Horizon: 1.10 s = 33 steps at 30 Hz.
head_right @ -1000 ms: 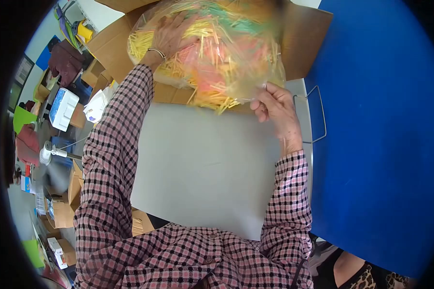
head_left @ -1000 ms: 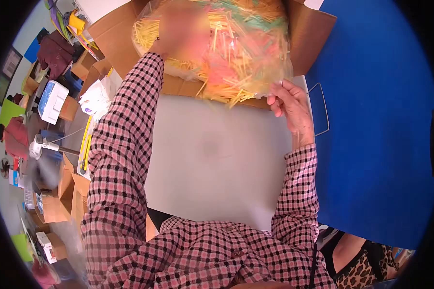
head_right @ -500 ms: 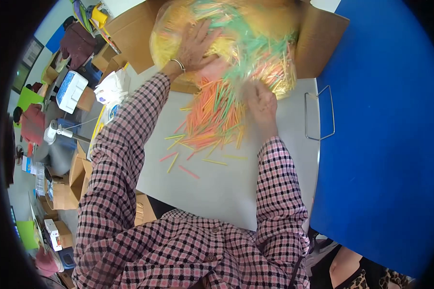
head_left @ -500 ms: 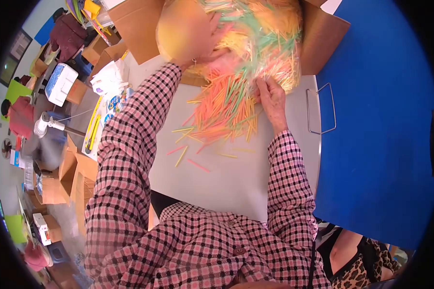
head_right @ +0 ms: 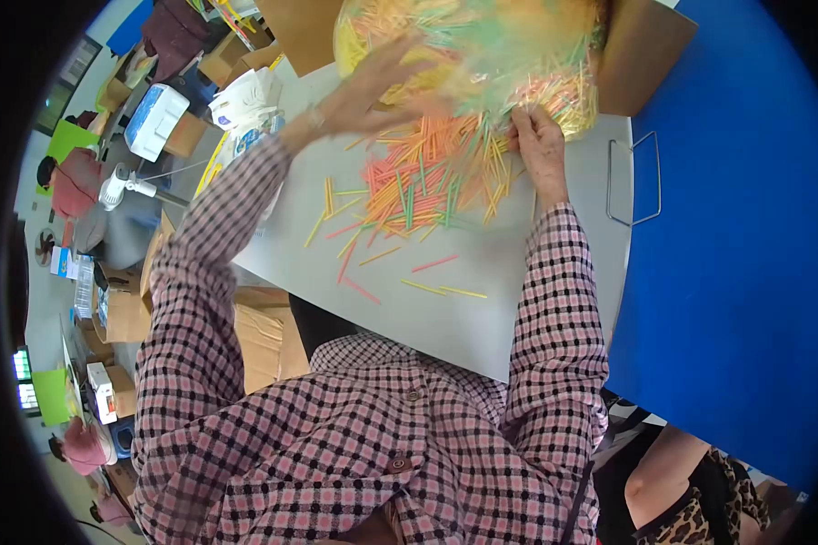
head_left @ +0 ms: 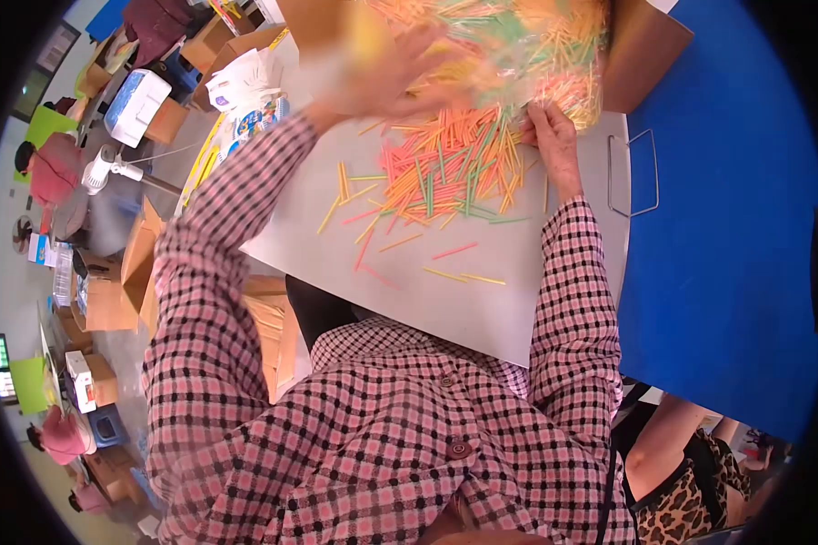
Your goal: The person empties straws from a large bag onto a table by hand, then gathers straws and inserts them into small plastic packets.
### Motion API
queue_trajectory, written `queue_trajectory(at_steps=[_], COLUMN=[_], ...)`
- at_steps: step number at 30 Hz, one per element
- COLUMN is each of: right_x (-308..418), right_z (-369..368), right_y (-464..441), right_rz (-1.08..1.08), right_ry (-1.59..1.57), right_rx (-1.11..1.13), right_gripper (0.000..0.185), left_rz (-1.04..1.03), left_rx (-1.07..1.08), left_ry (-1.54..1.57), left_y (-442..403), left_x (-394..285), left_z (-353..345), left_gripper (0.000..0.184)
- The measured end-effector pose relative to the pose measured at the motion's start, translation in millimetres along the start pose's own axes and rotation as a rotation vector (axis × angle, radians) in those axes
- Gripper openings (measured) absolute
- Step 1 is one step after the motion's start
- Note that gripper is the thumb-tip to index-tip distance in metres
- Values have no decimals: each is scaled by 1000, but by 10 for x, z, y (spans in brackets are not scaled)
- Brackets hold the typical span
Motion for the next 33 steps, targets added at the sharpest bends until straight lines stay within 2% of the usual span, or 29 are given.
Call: queue_trajectory(at_steps=[2, 5, 6, 7, 9, 11, 13, 18, 25, 33], right_x=[27, 164, 172, 162, 244, 341, 435, 405, 263, 329], right_z=[40, 258, 313, 353, 234, -33, -273, -469, -609, -548], right_y=[69, 444, 568, 773, 1377, 1919, 2157, 1767, 962, 847], right_rz=[-16, 143, 122, 94, 333, 383, 249, 247, 452, 421], right_ry=[1, 387, 415, 444, 770, 762, 1037, 1042, 1183, 1183], right_rx=[23, -320, -235, -149, -190, 99, 253, 208, -19, 6], right_gripper=[24, 25, 27, 32, 59, 87, 101, 101, 92, 88], left_rz=[127, 467, 571, 574, 659, 695, 647, 574, 517, 511], left_rx=[178, 237, 232, 237, 120, 53, 86, 9, -48, -40], left_ry=[-5, -38, -27, -19, -88, -115, -121, -188, -221, -240], left_y=[426, 1224, 1440, 1557, 1635, 1586, 1404, 1023, 629, 595], left_x=[-443, -955, -1078, -1224, -1425, -1448, -1406, -997, -442, -359], left_z=[-20, -78, -146, -242, -347, -454, -589, -836, -927, -857], left_gripper=[74, 86, 88, 88, 87, 87, 84, 79, 75, 71])
Point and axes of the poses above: each hand's wrist, its own y-axis away from the middle knuckle, its own z-axis out of the back of the hand, x = y × z, the point moved 5 cm from there along -y, towards the middle knuckle, and after that the axes turned 14 degrees about y, right-handed, at the moved point
